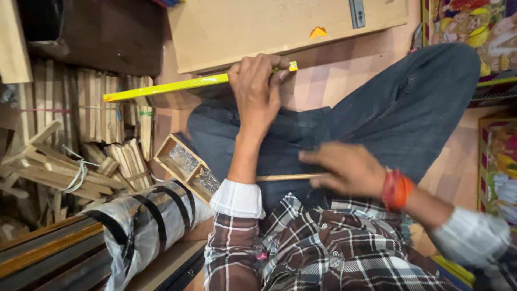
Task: The person sits on the floor and uses a hammer to drive small nails into the edges of a yellow decorative frame. They repeatedly pick up nails from a small wooden box and hammer them along the frame's perimeter.
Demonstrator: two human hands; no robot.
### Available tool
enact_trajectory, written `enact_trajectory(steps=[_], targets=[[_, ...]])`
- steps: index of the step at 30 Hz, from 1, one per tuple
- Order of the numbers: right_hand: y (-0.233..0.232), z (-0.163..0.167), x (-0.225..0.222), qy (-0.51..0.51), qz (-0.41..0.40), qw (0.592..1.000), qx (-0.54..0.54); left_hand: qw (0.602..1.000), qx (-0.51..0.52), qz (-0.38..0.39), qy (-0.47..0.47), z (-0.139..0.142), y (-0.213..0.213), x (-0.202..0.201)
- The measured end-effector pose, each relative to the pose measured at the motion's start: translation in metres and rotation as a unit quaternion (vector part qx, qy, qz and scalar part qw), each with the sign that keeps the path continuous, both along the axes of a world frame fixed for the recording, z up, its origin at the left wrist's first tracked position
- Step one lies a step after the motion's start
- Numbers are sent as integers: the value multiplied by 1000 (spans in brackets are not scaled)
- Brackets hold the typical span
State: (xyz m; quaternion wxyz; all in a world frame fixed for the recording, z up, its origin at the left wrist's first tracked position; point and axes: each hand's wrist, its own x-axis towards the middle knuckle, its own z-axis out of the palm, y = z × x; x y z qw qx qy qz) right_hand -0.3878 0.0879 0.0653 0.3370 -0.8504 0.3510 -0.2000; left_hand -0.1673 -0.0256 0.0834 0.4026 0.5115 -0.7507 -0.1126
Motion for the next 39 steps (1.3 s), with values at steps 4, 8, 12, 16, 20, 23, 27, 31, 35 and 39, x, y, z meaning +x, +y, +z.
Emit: enact_trajectory(steps=[4,8,12,16,20,23,27,31,35,39], targets=[[48,-1,-28,142,-72,982,100,1000,-1,0,3,-2,-2,-2],[49,3,-60,67,-193,977,60,1000,14,-1,11,0,-2,-3],[39,12,-66,-93,-295,948,71,1000,24,-2,20,4,0,-5],[31,11,-47,-160,-338,907,195,1000,21,-1,18,6,1,-6],[36,5,-37,-171,-339,897,224,1000,21,1,14,3,1,-5],[45,-1,-36,-213,-346,876,262,1000,16,3,9,1,0,-5],[51,-7,-32,-285,-335,834,334,1000,21,1,11,0,1,-4],[52,-7,-26,-293,-351,819,346,1000,22,2,12,2,2,-3],[49,5,-32,-252,-350,840,330,1000,26,1,14,3,2,-2],[40,29,-45,-94,-326,940,35,999,45,-1,20,4,3,-1]])
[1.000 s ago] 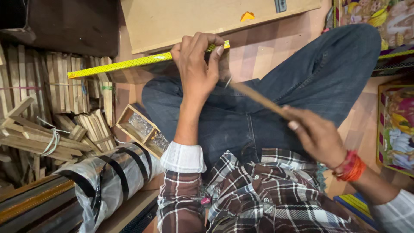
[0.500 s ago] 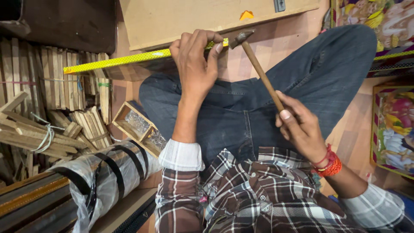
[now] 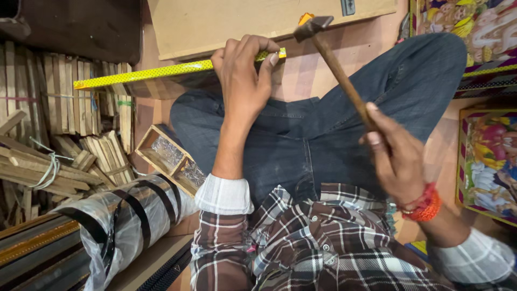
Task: The person sits on the floor and uses a hammer to drive small nails into the edges of a yellow decorative frame. They repeatedly pick up nails from a small wooden box and hammer them along the frame's perimeter.
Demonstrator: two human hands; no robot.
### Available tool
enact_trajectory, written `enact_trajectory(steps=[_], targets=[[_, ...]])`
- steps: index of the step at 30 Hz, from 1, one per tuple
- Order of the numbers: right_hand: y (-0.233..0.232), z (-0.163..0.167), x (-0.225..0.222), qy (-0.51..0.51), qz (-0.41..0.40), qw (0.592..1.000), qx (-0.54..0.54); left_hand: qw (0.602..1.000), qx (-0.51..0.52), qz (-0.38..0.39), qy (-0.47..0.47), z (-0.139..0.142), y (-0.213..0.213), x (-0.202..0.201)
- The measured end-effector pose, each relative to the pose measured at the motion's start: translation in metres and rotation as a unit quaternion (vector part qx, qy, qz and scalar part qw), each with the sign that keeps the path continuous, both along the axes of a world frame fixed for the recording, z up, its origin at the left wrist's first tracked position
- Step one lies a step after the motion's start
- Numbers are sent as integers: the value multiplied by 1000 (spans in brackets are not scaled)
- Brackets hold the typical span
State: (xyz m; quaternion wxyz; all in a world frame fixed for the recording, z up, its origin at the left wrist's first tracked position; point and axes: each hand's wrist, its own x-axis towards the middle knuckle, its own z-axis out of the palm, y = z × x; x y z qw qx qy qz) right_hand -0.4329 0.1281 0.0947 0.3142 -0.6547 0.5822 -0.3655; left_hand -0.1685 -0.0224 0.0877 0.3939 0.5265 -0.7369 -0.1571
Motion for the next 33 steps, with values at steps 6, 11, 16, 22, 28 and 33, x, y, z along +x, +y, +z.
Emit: enact_trajectory(steps=[6,11,16,22,28,33], targets=[[-21,25,-5,190,69,976,-81,999,32,8,0,2,-3,0],[-17,18,-5,129,54,983,-118,999,46,9,0,2,-3,2],[-13,4,-3,93,57,993,-42,999,36,-2,-5,-1,-1,3],[-11,-10,6,55,6,993,-102,999,-5,-1,-38,-6,1,5],[-13,-20,-5,-18,-6,980,-197,1000,-21,-3,-17,-9,1,2],[-16,-23,-8,173,57,972,-148,1000,-4,0,-12,-9,0,3]])
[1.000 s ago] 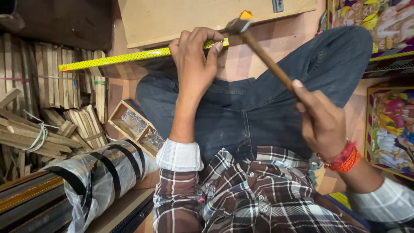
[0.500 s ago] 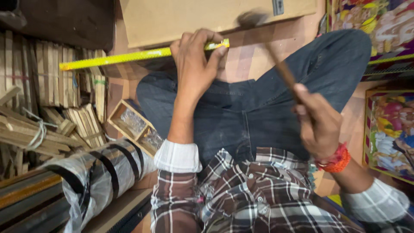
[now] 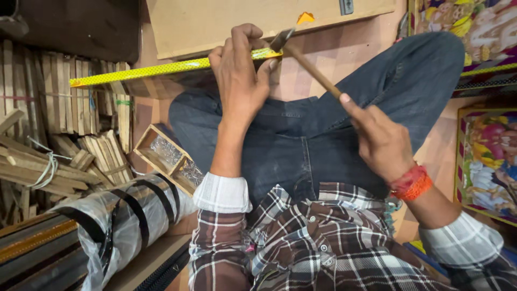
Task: The person sits on the floor and uses a hammer to drive small nails into the edges of a yellow decorative frame. They repeatedly pick up nails from a small wooden box and hammer them along the frame's perimeter.
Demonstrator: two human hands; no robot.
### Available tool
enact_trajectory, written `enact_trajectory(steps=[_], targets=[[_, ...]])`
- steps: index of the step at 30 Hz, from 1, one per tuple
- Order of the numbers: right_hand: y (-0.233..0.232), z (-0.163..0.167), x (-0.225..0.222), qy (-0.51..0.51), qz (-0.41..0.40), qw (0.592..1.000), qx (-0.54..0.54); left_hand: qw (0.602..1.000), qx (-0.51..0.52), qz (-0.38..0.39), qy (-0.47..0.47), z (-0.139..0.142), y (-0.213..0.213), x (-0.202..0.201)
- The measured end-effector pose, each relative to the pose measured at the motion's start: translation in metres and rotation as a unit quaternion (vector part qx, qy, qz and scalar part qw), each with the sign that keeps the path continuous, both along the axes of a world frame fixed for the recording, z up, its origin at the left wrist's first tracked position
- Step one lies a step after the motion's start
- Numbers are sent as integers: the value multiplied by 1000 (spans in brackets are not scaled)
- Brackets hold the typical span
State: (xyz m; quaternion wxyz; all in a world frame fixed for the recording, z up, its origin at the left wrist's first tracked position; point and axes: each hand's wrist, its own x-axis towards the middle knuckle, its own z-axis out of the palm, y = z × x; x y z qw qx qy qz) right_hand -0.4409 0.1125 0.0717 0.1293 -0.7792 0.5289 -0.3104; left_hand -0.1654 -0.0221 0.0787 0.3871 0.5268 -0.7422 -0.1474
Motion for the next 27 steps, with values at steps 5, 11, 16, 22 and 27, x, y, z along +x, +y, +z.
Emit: enact_trajectory(steps=[5,11,16,22,27], targets=[[4,8,-4,-77,5,996,-48,1000,-15,7,-10,-1,-2,-1],[-2,18,2,70,6,997,14,1000,10,6,1,-2,0,0],[-1,26,7,-48,30,997,-44,1000,-4,15,-6,-3,1,-1],[-2,25,8,8,20,999,-28,1000,3,11,3,-3,2,-1],[-2,27,11,56,-5,997,44,1000,0,6,5,-2,4,0]])
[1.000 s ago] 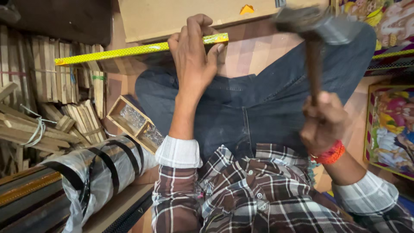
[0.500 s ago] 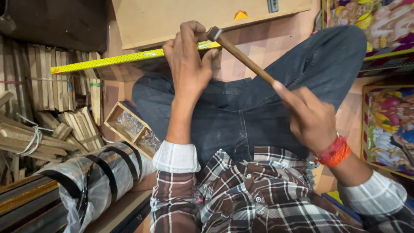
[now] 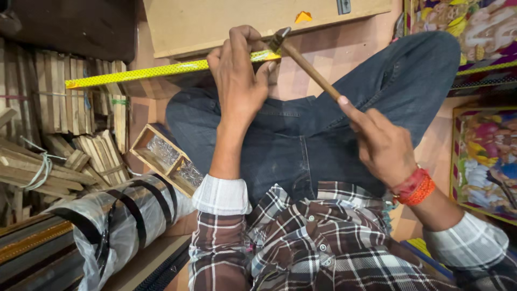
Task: The person sits on the floor and uses a hammer to drive small nails into the edges of a yellow decorative frame. They repeatedly pick up nails from a small wooden box and hammer them along the frame's perimeter.
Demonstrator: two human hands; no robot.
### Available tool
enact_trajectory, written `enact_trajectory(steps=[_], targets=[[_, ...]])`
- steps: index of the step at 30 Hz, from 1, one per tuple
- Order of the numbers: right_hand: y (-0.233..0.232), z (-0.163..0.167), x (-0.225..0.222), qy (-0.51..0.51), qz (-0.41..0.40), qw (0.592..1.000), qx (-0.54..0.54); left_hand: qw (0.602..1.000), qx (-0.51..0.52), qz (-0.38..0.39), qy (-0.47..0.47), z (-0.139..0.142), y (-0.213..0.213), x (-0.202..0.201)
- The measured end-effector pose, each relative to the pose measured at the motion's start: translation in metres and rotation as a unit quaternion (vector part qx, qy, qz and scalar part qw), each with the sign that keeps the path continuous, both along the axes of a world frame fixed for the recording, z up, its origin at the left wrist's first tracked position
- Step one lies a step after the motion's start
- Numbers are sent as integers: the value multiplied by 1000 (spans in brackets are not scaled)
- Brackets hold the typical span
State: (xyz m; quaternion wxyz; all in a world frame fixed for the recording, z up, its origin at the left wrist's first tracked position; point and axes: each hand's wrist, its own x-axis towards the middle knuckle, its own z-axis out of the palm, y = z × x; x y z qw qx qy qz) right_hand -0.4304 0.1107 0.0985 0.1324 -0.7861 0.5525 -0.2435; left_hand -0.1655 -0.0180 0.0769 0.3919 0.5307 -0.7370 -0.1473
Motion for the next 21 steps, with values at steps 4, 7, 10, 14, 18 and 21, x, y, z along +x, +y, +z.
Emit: enact_trajectory(steps=[4,7,10,14,18,21], targets=[[1,1,4,-85,5,995,-50,1000,7,3,-7,0,2,1],[1,2,6,29,-11,998,47,1000,2,3,-8,-1,2,1],[0,3,6,-6,-13,1000,27,1000,3,5,-2,-2,1,-1],[-2,4,9,-9,3,1000,26,1000,-5,13,-6,-1,1,-1],[1,8,9,-51,-15,998,42,1000,2,1,-12,2,-1,0],[7,8,6,-89,-30,994,53,997,-37,2,-63,1,0,-1]])
